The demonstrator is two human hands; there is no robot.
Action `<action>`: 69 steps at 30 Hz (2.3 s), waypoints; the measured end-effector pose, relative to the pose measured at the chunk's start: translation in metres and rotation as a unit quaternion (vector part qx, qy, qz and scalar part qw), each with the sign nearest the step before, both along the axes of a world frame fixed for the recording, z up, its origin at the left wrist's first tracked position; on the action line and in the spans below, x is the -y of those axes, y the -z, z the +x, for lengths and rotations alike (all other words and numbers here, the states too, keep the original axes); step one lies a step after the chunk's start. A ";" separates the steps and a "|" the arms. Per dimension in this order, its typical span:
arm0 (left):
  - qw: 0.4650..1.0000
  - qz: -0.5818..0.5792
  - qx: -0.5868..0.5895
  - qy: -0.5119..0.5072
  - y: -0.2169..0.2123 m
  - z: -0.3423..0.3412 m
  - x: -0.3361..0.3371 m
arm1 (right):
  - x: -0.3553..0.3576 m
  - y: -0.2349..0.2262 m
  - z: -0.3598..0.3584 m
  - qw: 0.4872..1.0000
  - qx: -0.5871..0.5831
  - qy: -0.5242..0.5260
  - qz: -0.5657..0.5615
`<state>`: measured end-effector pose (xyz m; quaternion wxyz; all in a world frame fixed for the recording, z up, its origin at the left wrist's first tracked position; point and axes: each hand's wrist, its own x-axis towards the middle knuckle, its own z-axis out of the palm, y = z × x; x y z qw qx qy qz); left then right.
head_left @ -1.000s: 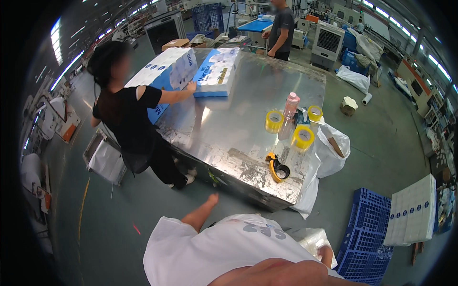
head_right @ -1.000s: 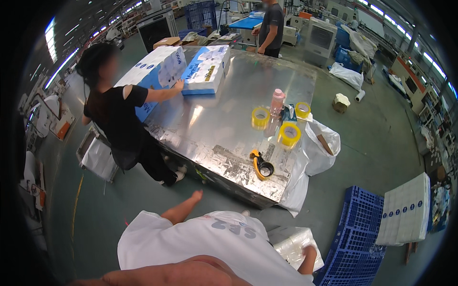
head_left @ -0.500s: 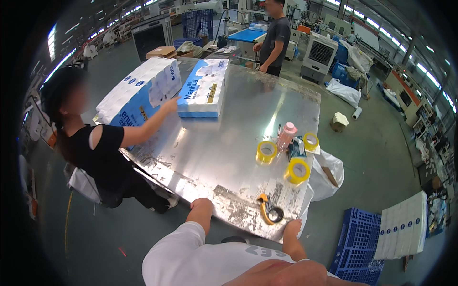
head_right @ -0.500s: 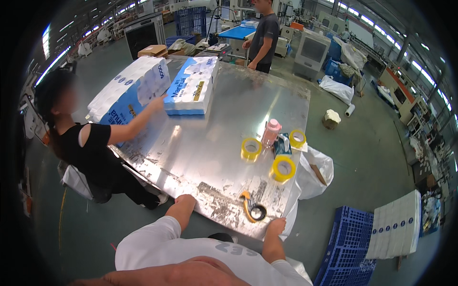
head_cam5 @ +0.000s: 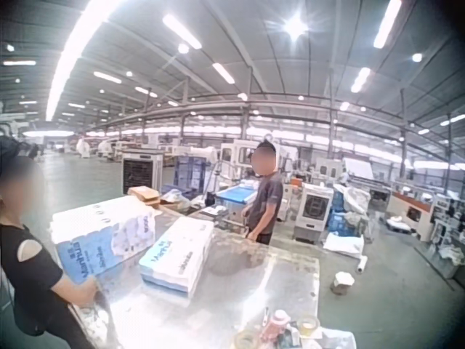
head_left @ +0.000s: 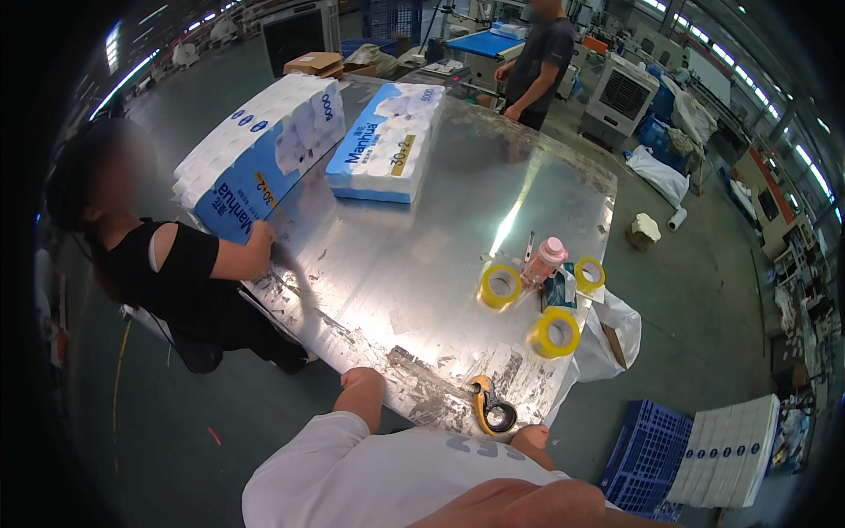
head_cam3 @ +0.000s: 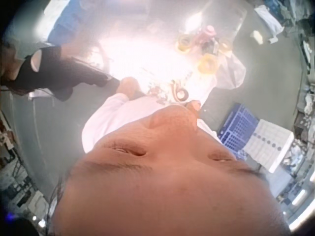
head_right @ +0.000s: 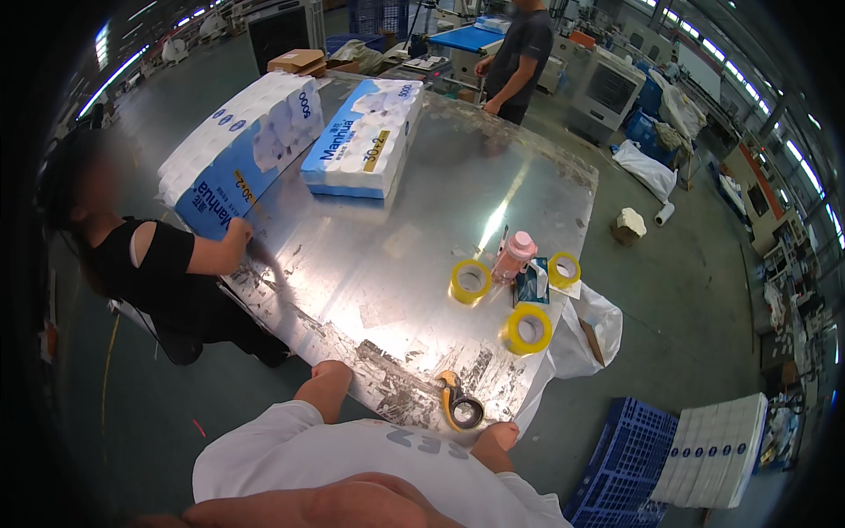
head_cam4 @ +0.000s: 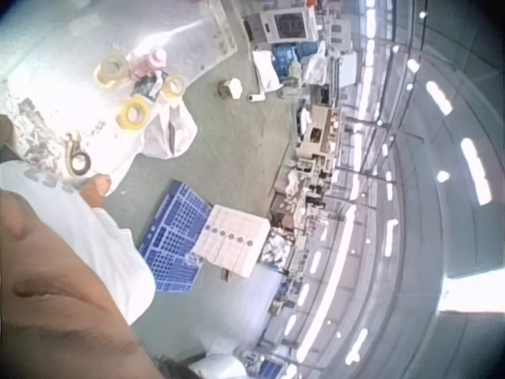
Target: The person packs stacks of tissues into plastic bags and seals them using a handheld tape dispenser, then moves the sealed packages onto a metal table where other workers place them into blue shipping boxes.
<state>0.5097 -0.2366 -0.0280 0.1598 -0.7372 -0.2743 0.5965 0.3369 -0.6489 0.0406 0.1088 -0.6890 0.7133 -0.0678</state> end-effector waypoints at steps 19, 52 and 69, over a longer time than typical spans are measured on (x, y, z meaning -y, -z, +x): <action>0.861 0.449 -0.155 -0.182 0.095 -0.002 -0.035 | -0.020 -0.051 0.010 0.997 0.018 -0.052 0.062; 0.989 0.044 -0.133 -0.047 -0.010 -0.007 -0.018 | -0.027 -0.053 0.016 0.999 0.008 -0.031 0.029; 0.987 -0.026 -0.145 0.068 -0.042 -0.011 -0.010 | -0.042 -0.087 0.020 0.998 0.033 -0.025 0.043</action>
